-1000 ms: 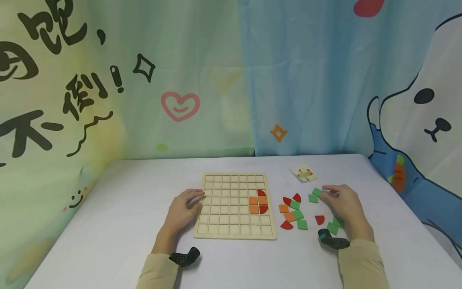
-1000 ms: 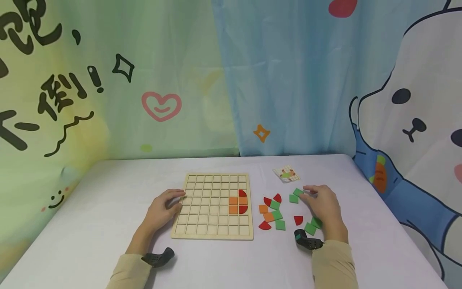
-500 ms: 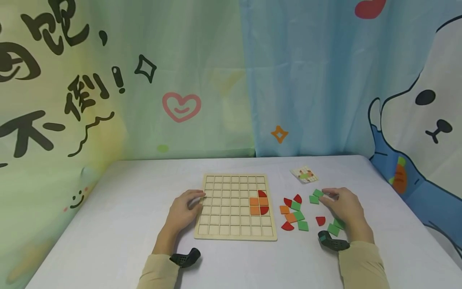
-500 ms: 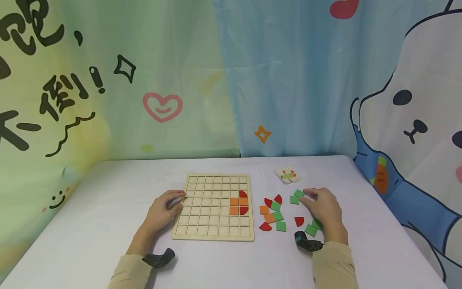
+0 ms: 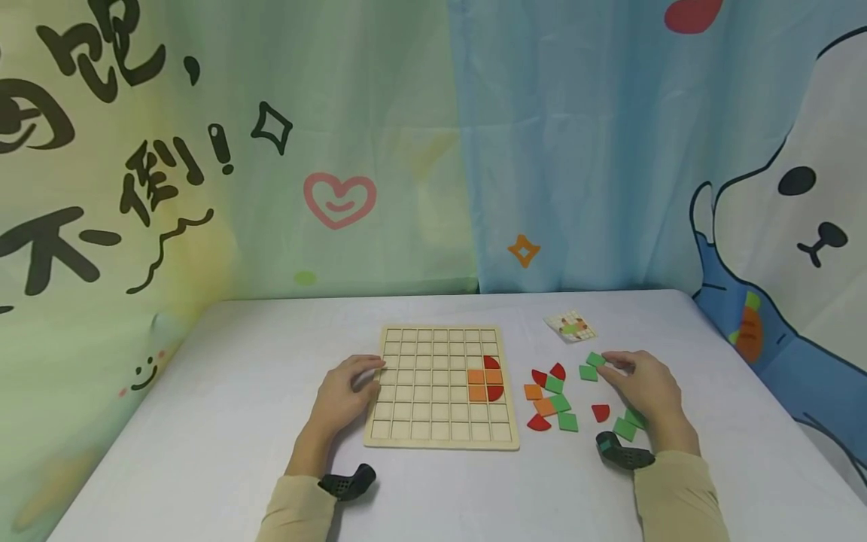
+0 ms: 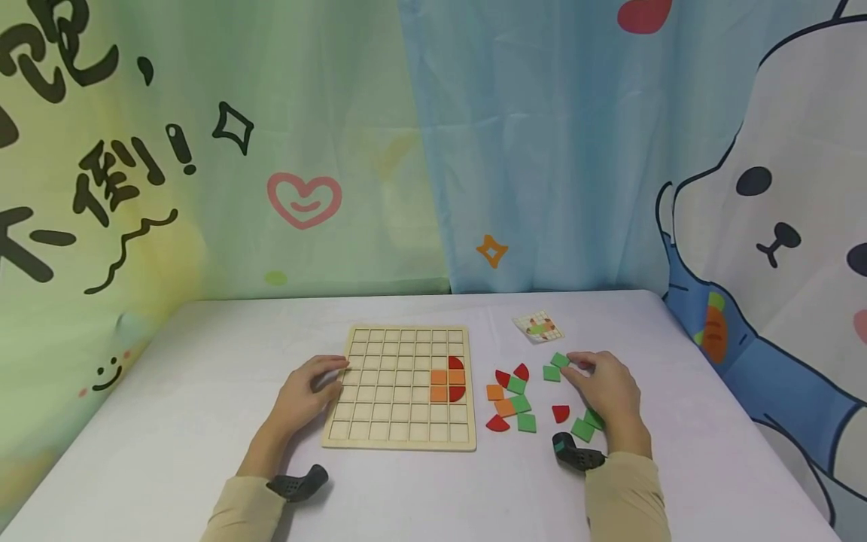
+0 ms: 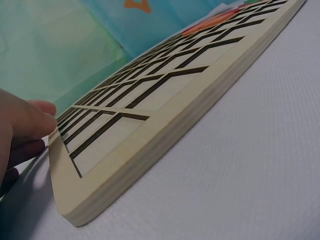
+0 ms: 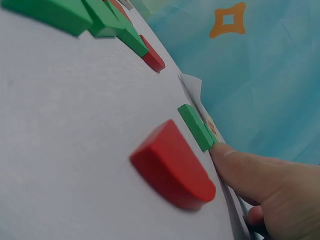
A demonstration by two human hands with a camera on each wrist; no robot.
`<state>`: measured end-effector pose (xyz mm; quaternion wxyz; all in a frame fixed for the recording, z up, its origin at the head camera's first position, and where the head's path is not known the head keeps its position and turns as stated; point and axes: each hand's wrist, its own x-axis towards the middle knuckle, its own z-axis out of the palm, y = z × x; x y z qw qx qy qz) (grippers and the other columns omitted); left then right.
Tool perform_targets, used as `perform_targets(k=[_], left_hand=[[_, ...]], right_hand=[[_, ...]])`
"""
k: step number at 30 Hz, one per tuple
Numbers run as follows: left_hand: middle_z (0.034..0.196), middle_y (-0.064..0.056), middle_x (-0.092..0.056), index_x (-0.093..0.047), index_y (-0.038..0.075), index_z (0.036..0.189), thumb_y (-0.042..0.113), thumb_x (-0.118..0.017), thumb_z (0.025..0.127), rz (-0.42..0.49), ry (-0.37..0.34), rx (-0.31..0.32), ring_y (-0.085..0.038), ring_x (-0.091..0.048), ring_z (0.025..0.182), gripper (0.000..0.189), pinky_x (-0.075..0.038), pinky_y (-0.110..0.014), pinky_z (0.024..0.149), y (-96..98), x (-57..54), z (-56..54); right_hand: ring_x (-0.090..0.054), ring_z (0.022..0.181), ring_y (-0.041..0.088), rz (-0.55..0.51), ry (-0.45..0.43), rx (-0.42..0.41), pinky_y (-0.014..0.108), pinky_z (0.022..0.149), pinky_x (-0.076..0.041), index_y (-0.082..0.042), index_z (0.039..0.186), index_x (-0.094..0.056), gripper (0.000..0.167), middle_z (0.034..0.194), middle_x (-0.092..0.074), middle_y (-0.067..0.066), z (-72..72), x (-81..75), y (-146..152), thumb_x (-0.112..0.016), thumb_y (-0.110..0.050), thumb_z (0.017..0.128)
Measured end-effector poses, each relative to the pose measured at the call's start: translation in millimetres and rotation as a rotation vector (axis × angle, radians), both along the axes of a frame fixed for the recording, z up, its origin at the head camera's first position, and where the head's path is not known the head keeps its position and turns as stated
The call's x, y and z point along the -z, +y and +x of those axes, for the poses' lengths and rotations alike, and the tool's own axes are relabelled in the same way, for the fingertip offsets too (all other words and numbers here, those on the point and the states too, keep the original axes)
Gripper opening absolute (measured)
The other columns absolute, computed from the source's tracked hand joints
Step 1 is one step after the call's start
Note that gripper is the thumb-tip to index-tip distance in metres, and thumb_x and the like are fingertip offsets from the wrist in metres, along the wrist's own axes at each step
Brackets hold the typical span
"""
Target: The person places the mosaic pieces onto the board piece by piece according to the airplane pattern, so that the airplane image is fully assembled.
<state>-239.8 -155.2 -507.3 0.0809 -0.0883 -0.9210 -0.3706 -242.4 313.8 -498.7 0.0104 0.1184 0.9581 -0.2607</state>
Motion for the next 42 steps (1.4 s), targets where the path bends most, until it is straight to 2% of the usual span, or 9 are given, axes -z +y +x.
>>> perform_targets(k=[15, 27, 32, 38, 42], left_hand=[[0.127, 0.001, -0.062, -0.068, 0.018, 0.116, 0.021, -0.065, 0.083, 0.008, 0.005, 0.003, -0.025, -0.051, 0.128, 0.033, -0.036, -0.051, 0.111, 0.4, -1.8, -0.8], [0.128, 0.001, -0.061, -0.067, 0.018, 0.117, 0.021, -0.064, 0.084, 0.014, 0.005, 0.003, -0.025, -0.050, 0.128, 0.033, -0.035, -0.051, 0.111, 0.0, -1.0, -0.7], [0.128, 0.001, -0.061, -0.067, 0.018, 0.117, 0.021, -0.064, 0.084, 0.017, 0.000, 0.001, -0.025, -0.050, 0.129, 0.033, -0.034, -0.050, 0.112, 0.4, -1.8, -0.6], [0.128, 0.001, -0.061, -0.067, 0.018, 0.117, 0.022, -0.064, 0.085, 0.016, -0.002, 0.000, -0.025, -0.051, 0.128, 0.033, -0.035, -0.050, 0.112, 0.0, -2.2, 0.0], [0.128, 0.001, -0.061, -0.067, 0.019, 0.117, 0.022, -0.064, 0.085, 0.015, -0.007, -0.002, -0.025, -0.050, 0.129, 0.032, -0.035, -0.050, 0.112, 0.0, -2.6, 0.6]], right_hand=[[-0.045, 0.117, 0.044, 0.024, 0.040, 0.017, 0.065, 0.092, -0.040, -0.011, 0.127, -0.059, 0.050, 0.128, -0.052, 0.025, -1.2, 5.1, 0.2, -0.063, -0.042, 0.089], [-0.047, 0.109, 0.038, -0.079, 0.041, 0.031, 0.058, 0.087, -0.044, -0.010, 0.131, -0.056, 0.060, 0.124, -0.053, 0.021, -2.2, 1.3, 2.0, -0.058, -0.052, 0.089], [-0.049, 0.106, 0.036, -0.102, 0.066, 0.005, 0.055, 0.089, -0.047, -0.008, 0.130, -0.056, 0.057, 0.123, -0.053, 0.021, -2.2, -1.8, 0.1, -0.058, -0.049, 0.090], [-0.050, 0.101, 0.033, -0.090, 0.113, -0.027, 0.049, 0.083, -0.049, -0.008, 0.128, -0.058, 0.054, 0.118, -0.055, 0.020, -2.9, -3.8, -4.9, -0.060, -0.045, 0.090], [-0.050, 0.101, 0.032, -0.093, 0.103, -0.024, 0.047, 0.082, -0.050, -0.009, 0.129, -0.058, 0.053, 0.118, -0.054, 0.019, -3.4, -5.6, -9.0, -0.061, -0.044, 0.090]])
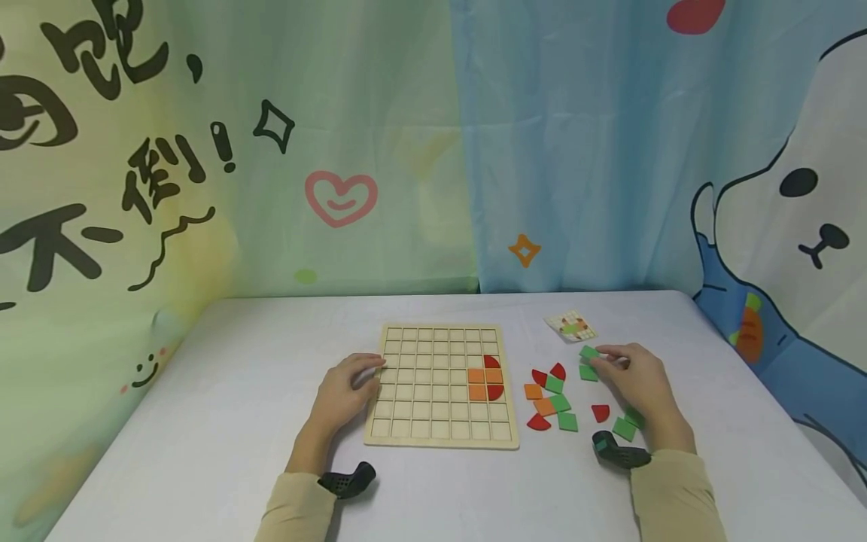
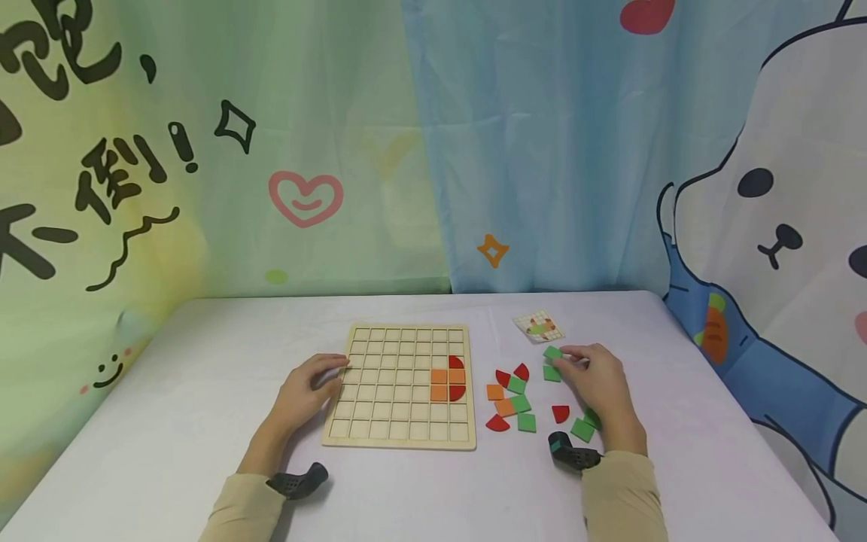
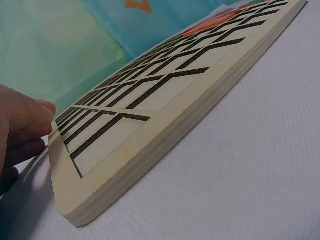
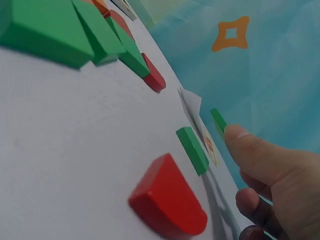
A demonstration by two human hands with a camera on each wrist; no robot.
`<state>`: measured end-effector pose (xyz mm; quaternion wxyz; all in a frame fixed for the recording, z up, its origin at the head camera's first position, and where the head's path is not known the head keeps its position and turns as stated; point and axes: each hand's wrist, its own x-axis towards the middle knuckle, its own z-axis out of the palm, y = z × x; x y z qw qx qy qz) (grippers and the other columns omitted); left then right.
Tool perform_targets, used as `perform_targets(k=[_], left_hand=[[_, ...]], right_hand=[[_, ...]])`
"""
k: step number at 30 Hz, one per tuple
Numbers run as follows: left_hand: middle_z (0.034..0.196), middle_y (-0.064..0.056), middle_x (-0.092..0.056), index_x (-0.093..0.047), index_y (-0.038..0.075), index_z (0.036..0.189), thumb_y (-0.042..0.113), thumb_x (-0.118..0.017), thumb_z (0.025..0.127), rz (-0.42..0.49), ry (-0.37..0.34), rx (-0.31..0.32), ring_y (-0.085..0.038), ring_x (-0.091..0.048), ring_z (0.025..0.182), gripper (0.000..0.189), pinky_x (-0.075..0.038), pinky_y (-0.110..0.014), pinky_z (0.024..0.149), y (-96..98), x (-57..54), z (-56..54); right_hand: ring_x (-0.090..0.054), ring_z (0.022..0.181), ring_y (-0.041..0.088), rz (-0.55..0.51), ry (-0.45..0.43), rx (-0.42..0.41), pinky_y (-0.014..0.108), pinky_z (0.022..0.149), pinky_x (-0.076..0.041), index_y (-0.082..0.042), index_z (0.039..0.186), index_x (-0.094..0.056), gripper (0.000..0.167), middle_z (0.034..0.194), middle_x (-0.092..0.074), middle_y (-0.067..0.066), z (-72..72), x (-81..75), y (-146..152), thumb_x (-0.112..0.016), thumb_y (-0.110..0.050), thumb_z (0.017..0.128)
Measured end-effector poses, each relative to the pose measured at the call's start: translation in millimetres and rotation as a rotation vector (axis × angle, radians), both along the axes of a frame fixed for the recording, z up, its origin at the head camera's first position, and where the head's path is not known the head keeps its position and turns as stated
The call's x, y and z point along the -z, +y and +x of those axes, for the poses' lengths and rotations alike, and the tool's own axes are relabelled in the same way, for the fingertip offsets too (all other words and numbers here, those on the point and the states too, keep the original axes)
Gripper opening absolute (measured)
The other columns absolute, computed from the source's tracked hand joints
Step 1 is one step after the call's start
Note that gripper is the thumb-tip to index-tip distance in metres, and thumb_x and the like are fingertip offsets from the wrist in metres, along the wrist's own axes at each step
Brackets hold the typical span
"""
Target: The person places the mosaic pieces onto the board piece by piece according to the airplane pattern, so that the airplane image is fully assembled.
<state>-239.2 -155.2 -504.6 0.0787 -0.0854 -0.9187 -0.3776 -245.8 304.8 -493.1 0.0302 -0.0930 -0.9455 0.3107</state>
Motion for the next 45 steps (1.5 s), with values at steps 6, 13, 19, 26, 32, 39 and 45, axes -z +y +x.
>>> perform_targets(k=[6, 13, 19, 26, 32, 39, 45], left_hand=[[0.128, 0.001, -0.061, -0.067, 0.019, 0.117, 0.022, -0.064, 0.085, -0.001, 0.001, 0.001, -0.025, -0.050, 0.129, 0.033, -0.035, -0.050, 0.112, 0.5, -0.3, -0.1], [0.127, 0.001, -0.062, -0.068, 0.019, 0.116, 0.020, -0.065, 0.084, -0.005, 0.010, 0.006, -0.024, -0.051, 0.127, 0.032, -0.036, -0.049, 0.112, 0.1, 1.0, -0.6], [0.126, 0.001, -0.062, -0.068, 0.018, 0.115, 0.017, -0.065, 0.083, -0.012, 0.020, 0.007, -0.024, -0.052, 0.127, 0.032, -0.037, -0.048, 0.111, -0.1, 1.2, 0.2], [0.126, 0.000, -0.063, -0.068, 0.018, 0.115, 0.017, -0.065, 0.083, -0.013, 0.020, 0.008, -0.025, -0.052, 0.127, 0.032, -0.037, -0.048, 0.111, 0.3, -0.1, 0.3], [0.126, 0.001, -0.062, -0.068, 0.018, 0.115, 0.016, -0.065, 0.083, -0.023, 0.020, 0.008, -0.025, -0.052, 0.127, 0.032, -0.038, -0.048, 0.110, -0.2, 0.3, -0.1], [0.126, 0.001, -0.062, -0.068, 0.018, 0.115, 0.017, -0.065, 0.083, -0.021, 0.011, -0.002, -0.025, -0.052, 0.127, 0.032, -0.037, -0.049, 0.110, 0.5, 0.1, 0.3], [0.127, 0.001, -0.062, -0.068, 0.019, 0.116, 0.018, -0.065, 0.083, -0.028, 0.005, -0.013, -0.024, -0.052, 0.127, 0.033, -0.037, -0.049, 0.111, 1.3, 0.5, 0.6]], right_hand=[[-0.050, 0.102, 0.032, -0.003, -0.016, 0.008, 0.046, 0.082, -0.051, -0.009, 0.131, -0.056, 0.055, 0.118, -0.053, 0.018, 1.2, -6.8, -5.4, -0.062, -0.044, 0.089], [-0.050, 0.095, 0.029, 0.028, 0.031, -0.073, 0.032, 0.072, -0.048, -0.006, 0.128, -0.059, 0.048, 0.112, -0.055, 0.017, 1.7, -17.0, -13.4, -0.064, -0.036, 0.090], [-0.049, 0.094, 0.028, 0.039, 0.037, -0.103, 0.030, 0.071, -0.045, -0.007, 0.126, -0.060, 0.046, 0.109, -0.055, 0.016, -1.0, -21.1, -22.8, -0.065, -0.034, 0.089], [-0.050, 0.093, 0.028, 0.039, 0.041, -0.134, 0.030, 0.070, -0.047, -0.008, 0.125, -0.061, 0.046, 0.110, -0.055, 0.016, -1.8, -25.4, -30.1, -0.067, -0.033, 0.088], [-0.049, 0.092, 0.026, 0.026, 0.039, -0.145, 0.023, 0.064, -0.044, -0.010, 0.126, -0.062, 0.045, 0.106, -0.055, 0.014, -1.6, -26.3, -34.3, -0.068, -0.033, 0.087], [-0.050, 0.091, 0.025, 0.040, 0.079, -0.186, 0.023, 0.066, -0.045, -0.010, 0.123, -0.063, 0.041, 0.108, -0.057, 0.014, -0.1, -31.9, -45.1, -0.068, -0.028, 0.087], [-0.051, 0.087, 0.023, 0.048, 0.111, -0.213, 0.024, 0.065, -0.046, -0.010, 0.120, -0.065, 0.037, 0.105, -0.059, 0.013, 0.0, -34.0, -54.6, -0.068, -0.027, 0.087]])
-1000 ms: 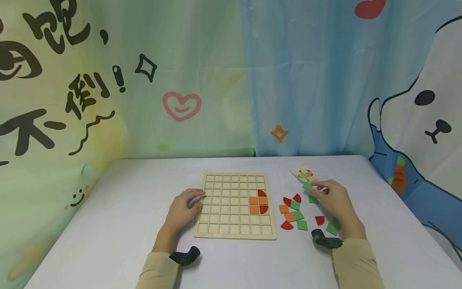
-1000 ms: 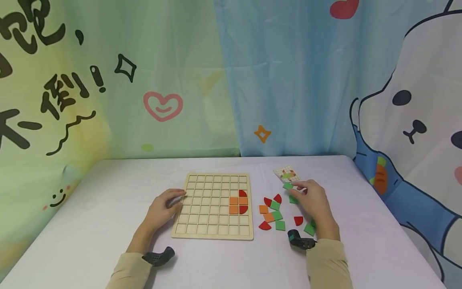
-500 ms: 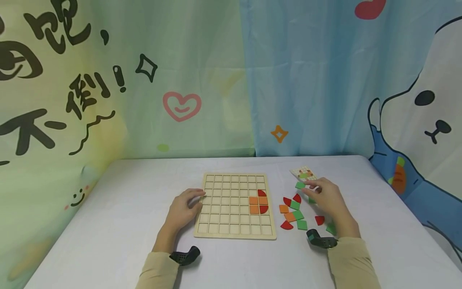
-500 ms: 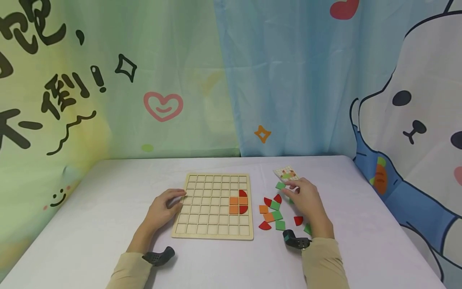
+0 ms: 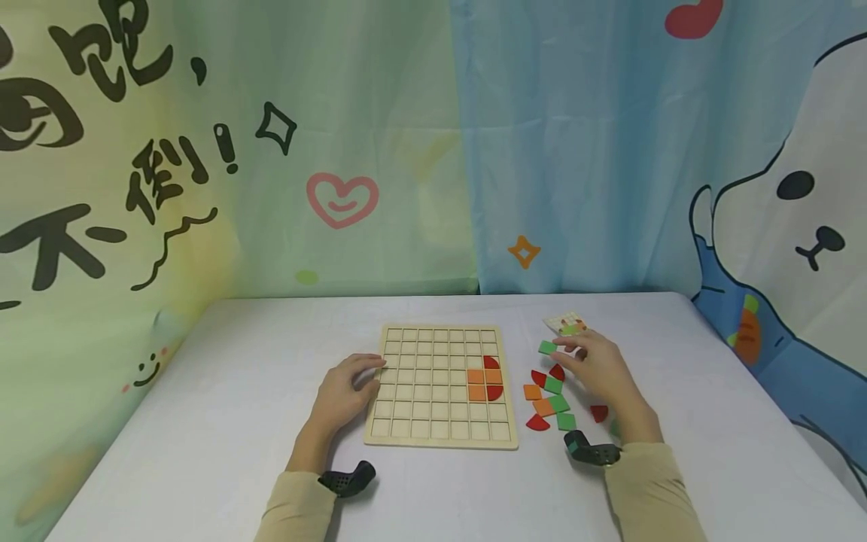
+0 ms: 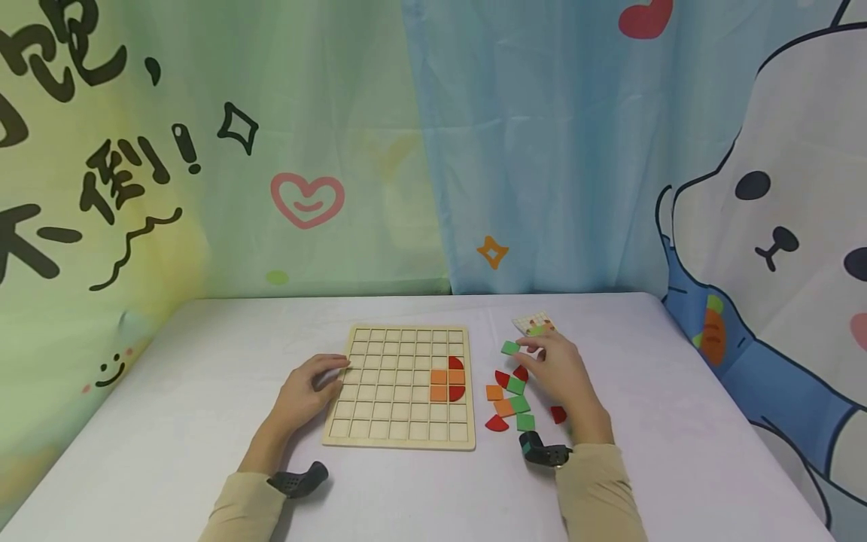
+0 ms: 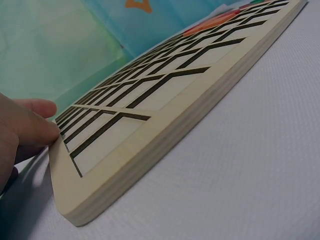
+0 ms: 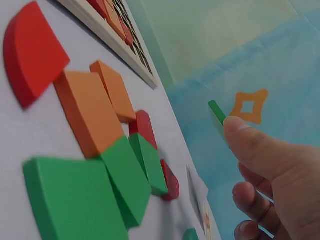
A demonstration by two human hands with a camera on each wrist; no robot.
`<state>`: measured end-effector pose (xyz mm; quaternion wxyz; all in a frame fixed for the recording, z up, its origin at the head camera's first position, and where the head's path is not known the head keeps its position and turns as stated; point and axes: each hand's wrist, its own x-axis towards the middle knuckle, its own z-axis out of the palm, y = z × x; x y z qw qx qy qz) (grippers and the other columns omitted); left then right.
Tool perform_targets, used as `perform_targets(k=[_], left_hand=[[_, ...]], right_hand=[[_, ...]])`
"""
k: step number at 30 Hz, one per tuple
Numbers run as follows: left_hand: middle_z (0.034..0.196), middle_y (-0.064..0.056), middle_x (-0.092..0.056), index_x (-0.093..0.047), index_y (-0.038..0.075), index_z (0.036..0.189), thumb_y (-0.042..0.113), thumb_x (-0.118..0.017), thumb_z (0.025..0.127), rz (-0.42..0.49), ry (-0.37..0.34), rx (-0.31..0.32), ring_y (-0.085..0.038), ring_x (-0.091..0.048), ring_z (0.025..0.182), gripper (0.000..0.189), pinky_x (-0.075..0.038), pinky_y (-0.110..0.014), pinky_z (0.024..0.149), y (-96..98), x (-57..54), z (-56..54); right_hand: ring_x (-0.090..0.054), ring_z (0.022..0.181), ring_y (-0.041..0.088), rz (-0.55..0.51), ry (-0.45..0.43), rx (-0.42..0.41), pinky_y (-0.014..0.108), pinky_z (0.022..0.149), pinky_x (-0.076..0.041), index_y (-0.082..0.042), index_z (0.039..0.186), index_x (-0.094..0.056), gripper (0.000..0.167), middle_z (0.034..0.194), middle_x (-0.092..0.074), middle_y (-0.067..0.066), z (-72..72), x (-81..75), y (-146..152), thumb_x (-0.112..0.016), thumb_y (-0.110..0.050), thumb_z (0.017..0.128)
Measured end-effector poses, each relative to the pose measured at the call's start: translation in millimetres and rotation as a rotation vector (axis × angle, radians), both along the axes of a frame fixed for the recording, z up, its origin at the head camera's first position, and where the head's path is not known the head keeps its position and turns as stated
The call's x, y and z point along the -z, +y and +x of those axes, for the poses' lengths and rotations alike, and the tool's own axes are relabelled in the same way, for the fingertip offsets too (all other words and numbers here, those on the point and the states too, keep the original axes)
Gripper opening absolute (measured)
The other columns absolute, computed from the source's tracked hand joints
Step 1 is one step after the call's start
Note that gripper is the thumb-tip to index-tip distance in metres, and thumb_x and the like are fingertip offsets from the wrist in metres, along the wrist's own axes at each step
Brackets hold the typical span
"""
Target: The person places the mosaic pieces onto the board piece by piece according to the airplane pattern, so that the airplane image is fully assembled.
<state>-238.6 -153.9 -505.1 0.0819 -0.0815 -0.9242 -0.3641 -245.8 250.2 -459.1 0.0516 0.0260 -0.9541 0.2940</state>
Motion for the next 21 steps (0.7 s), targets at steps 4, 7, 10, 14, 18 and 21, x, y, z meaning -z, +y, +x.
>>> perform_targets(k=[4, 7, 10, 14, 18, 21], left_hand=[[0.127, 0.001, -0.062, -0.068, 0.019, 0.116, 0.018, -0.066, 0.083, -0.006, -0.001, -0.003, -0.024, -0.052, 0.127, 0.033, -0.037, -0.049, 0.111, 0.1, 0.3, -0.3], [0.127, 0.001, -0.061, -0.068, 0.019, 0.116, 0.018, -0.065, 0.083, -0.007, -0.004, 0.000, -0.024, -0.051, 0.128, 0.033, -0.037, -0.049, 0.111, -0.1, 0.1, -0.6], [0.127, 0.001, -0.061, -0.068, 0.019, 0.116, 0.018, -0.065, 0.084, -0.004, -0.006, 0.006, -0.025, -0.051, 0.128, 0.033, -0.037, -0.049, 0.111, -0.8, -0.4, -0.4], [0.128, 0.001, -0.061, -0.068, 0.019, 0.117, 0.018, -0.065, 0.084, -0.009, -0.006, 0.009, -0.025, -0.051, 0.128, 0.032, -0.037, -0.049, 0.110, -1.5, -0.5, -0.1], [0.128, 0.001, -0.061, -0.068, 0.019, 0.116, 0.018, -0.065, 0.084, -0.011, -0.004, 0.011, -0.024, -0.051, 0.128, 0.033, -0.037, -0.049, 0.111, -1.5, -0.4, -0.5], [0.127, 0.001, -0.061, -0.068, 0.019, 0.116, 0.018, -0.065, 0.084, -0.008, -0.005, 0.012, -0.024, -0.051, 0.128, 0.032, -0.037, -0.049, 0.111, -1.3, -0.8, -0.5]], right_hand=[[-0.051, 0.087, 0.023, 0.000, -0.006, -0.005, 0.024, 0.065, -0.046, -0.011, 0.119, -0.066, 0.037, 0.105, -0.060, 0.012, -1.2, 0.6, -6.4, -0.069, -0.029, 0.087], [-0.051, 0.087, 0.022, 0.008, -0.004, -0.015, 0.024, 0.066, -0.046, -0.012, 0.118, -0.067, 0.036, 0.104, -0.059, 0.011, -2.0, 0.2, -11.6, -0.069, -0.029, 0.087], [-0.051, 0.084, 0.021, 0.028, 0.010, -0.037, 0.023, 0.063, -0.045, -0.012, 0.117, -0.068, 0.035, 0.101, -0.059, 0.010, -2.2, -1.8, -16.9, -0.070, -0.028, 0.086], [-0.051, 0.079, 0.019, 0.041, 0.033, -0.073, 0.024, 0.062, -0.044, -0.011, 0.115, -0.068, 0.033, 0.098, -0.059, 0.009, -3.6, -2.6, -23.4, -0.070, -0.027, 0.085], [-0.050, 0.078, 0.018, 0.044, 0.031, -0.096, 0.024, 0.061, -0.043, -0.013, 0.114, -0.069, 0.033, 0.098, -0.059, 0.007, -4.1, -2.8, -32.2, -0.070, -0.028, 0.085], [-0.049, 0.076, 0.017, 0.053, 0.042, -0.111, 0.023, 0.060, -0.042, -0.013, 0.113, -0.069, 0.032, 0.096, -0.058, 0.005, -3.7, -3.9, -39.9, -0.071, -0.029, 0.085]])
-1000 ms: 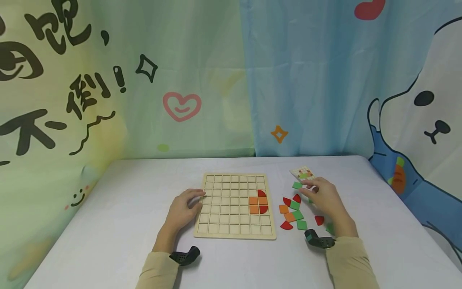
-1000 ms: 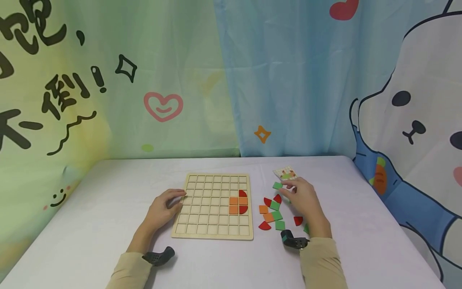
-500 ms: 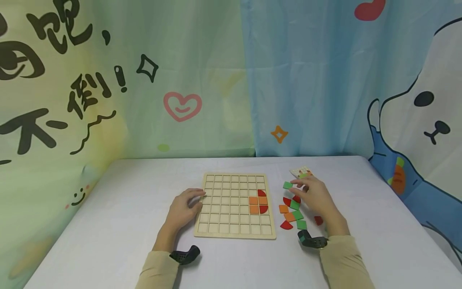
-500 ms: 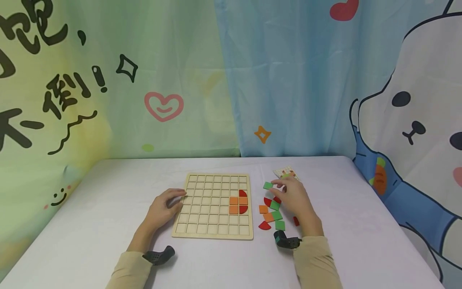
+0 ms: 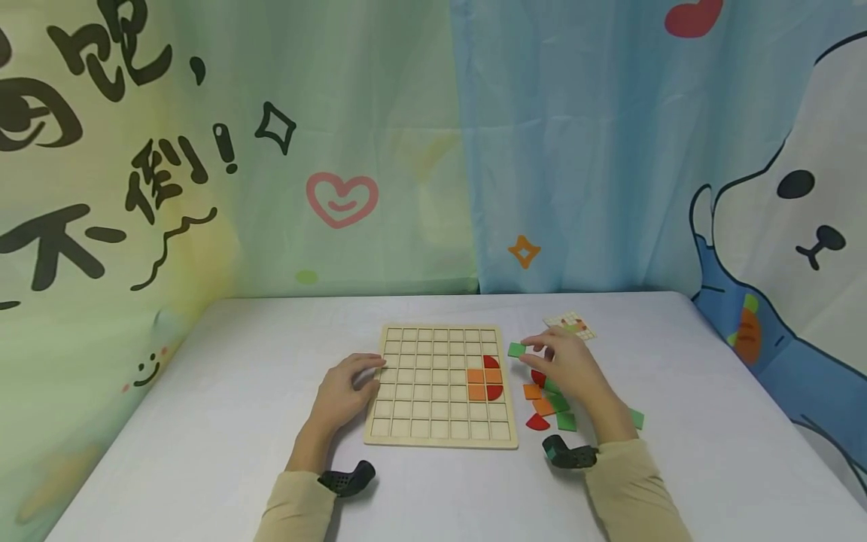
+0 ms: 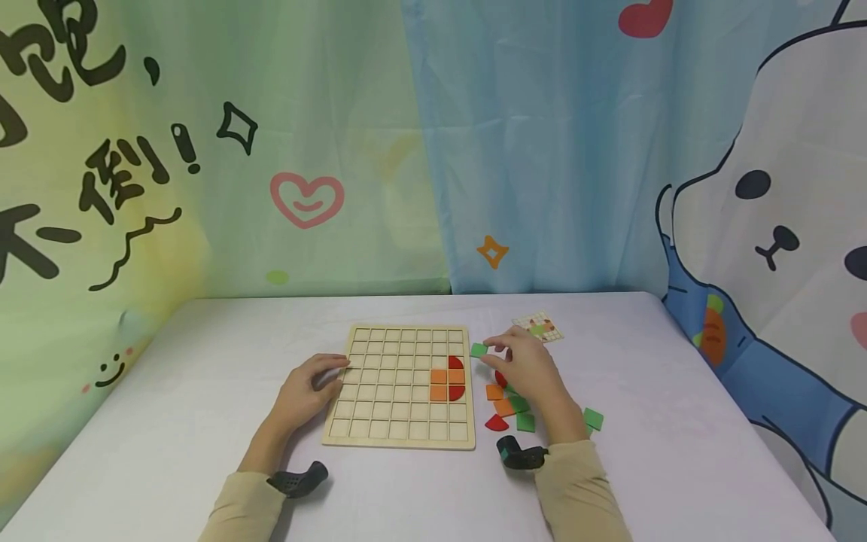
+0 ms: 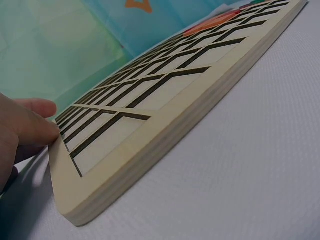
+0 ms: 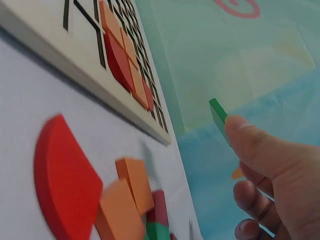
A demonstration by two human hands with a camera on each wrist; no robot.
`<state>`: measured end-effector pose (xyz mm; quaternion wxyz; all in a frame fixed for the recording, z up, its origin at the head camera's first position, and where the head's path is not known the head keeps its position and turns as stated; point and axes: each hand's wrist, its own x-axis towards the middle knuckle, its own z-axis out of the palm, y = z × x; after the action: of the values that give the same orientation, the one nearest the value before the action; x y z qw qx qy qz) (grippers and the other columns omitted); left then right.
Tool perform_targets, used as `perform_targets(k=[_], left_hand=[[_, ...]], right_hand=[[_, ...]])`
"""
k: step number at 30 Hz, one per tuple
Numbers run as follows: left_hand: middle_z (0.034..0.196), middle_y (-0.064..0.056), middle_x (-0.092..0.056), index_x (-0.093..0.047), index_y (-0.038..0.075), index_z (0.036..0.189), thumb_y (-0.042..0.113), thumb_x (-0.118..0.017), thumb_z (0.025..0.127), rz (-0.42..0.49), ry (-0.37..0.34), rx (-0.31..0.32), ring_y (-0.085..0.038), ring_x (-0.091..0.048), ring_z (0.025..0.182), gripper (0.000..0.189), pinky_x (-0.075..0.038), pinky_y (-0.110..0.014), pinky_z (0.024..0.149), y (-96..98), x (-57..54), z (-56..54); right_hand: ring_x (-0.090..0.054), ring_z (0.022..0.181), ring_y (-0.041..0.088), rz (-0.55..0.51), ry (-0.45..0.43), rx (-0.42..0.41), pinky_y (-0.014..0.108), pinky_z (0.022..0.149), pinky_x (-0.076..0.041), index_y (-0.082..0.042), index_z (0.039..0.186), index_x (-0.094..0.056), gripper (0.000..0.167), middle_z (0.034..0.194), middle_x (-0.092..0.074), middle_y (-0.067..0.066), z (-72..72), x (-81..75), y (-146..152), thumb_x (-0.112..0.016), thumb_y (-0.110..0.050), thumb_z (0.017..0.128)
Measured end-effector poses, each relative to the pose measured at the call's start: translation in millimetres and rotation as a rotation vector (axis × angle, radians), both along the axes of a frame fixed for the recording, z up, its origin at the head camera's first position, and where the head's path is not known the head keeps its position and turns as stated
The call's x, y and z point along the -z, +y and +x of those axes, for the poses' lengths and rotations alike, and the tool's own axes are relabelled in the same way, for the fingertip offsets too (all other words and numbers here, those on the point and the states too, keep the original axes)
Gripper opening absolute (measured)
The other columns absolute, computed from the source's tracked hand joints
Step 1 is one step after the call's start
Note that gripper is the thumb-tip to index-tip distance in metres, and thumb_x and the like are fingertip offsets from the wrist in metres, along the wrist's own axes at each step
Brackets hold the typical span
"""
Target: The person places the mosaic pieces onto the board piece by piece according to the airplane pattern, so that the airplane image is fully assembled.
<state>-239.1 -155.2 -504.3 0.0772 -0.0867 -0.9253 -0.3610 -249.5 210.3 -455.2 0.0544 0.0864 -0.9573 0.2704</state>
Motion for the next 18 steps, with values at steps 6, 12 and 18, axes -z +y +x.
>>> perform_targets(k=[6, 12, 18], left_hand=[[0.127, 0.001, -0.062, -0.068, 0.019, 0.116, 0.017, -0.065, 0.084, 0.003, -0.004, -0.006, -0.024, -0.052, 0.127, 0.032, -0.037, -0.048, 0.111, -0.1, 0.1, 0.7], [0.127, 0.001, -0.062, -0.068, 0.019, 0.116, 0.018, -0.066, 0.084, -0.007, -0.001, -0.011, -0.024, -0.052, 0.127, 0.032, -0.038, -0.048, 0.111, -0.5, 3.2, -0.6], [0.127, 0.001, -0.062, -0.067, 0.019, 0.117, 0.018, -0.066, 0.084, -0.016, 0.012, -0.008, -0.024, -0.052, 0.127, 0.033, -0.037, -0.048, 0.111, 0.0, 5.9, -2.3]], right_hand=[[-0.047, 0.073, 0.014, 0.016, 0.026, -0.045, 0.022, 0.056, -0.041, -0.014, 0.112, -0.070, 0.032, 0.092, -0.057, 0.002, 2.3, -1.7, -13.8, -0.072, -0.028, 0.084], [-0.046, 0.073, 0.013, -0.002, 0.015, -0.105, 0.023, 0.054, -0.040, -0.015, 0.112, -0.070, 0.030, 0.093, -0.056, -0.001, 4.2, -1.2, -29.3, -0.071, -0.028, 0.084], [-0.046, 0.071, 0.010, 0.001, -0.009, -0.139, 0.022, 0.054, -0.040, -0.018, 0.110, -0.071, 0.031, 0.095, -0.057, -0.003, 6.6, 1.2, -47.3, -0.072, -0.032, 0.083]])
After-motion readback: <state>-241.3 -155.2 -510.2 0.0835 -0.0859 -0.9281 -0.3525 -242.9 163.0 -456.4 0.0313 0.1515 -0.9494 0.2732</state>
